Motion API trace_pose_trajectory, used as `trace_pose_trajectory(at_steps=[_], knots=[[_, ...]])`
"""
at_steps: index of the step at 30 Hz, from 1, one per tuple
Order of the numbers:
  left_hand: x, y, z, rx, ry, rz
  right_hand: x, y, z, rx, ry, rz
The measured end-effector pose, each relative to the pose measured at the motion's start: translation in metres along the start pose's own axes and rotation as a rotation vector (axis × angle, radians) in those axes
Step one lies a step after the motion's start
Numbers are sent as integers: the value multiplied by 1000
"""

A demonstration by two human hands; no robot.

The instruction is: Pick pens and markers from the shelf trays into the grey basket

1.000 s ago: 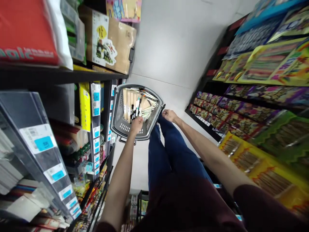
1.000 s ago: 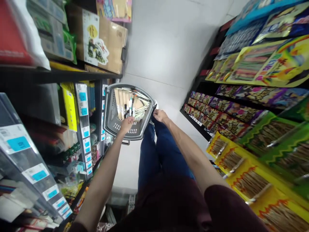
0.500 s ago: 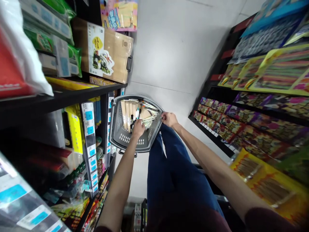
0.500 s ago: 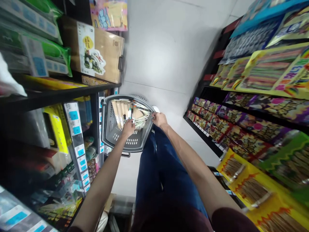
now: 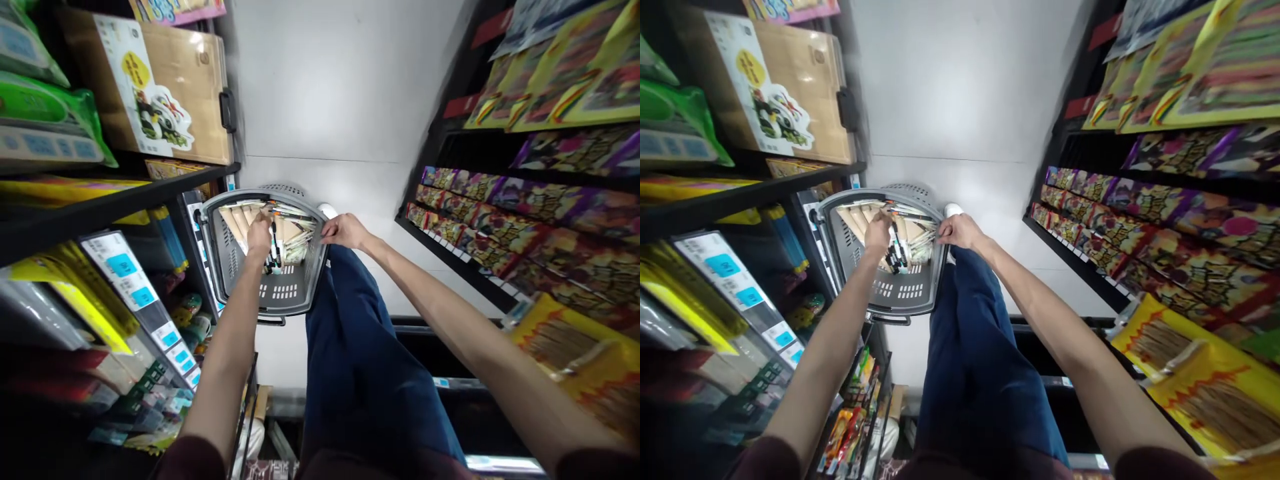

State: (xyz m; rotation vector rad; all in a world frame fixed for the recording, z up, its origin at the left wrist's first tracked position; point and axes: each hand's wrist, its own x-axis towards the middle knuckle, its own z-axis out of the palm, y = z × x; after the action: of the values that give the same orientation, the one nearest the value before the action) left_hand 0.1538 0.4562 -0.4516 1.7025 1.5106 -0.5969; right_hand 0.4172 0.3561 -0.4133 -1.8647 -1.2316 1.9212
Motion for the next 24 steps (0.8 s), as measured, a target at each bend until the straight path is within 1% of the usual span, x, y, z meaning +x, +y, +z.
trace_pose_trajectory(at_steps=[3, 5, 8, 11, 14, 16, 20, 24], knots=[[-15, -6, -10, 137, -42, -13, -2, 0, 3, -40, 7, 13], [-32, -10, -21, 140, -39, -69, -5, -1, 7, -95, 6, 31], [-68, -13, -43, 96, -21, -117, -15, -12, 15, -193, 13, 90], [-113, -11, -67, 56, 13, -114, -38, -33, 24, -234, 19, 107], [-164, -2, -84, -11, 47, -100, -76, -63, 34, -246, 16, 77], [-200, 7, -91, -67, 55, -89, -107, -86, 41, -248, 17, 42], [-272, 30, -97, -202, 41, -24, -177, -132, 57, -248, 3, -36], [-334, 50, -99, -324, 25, 76, -239, -169, 75, -281, -71, -81]])
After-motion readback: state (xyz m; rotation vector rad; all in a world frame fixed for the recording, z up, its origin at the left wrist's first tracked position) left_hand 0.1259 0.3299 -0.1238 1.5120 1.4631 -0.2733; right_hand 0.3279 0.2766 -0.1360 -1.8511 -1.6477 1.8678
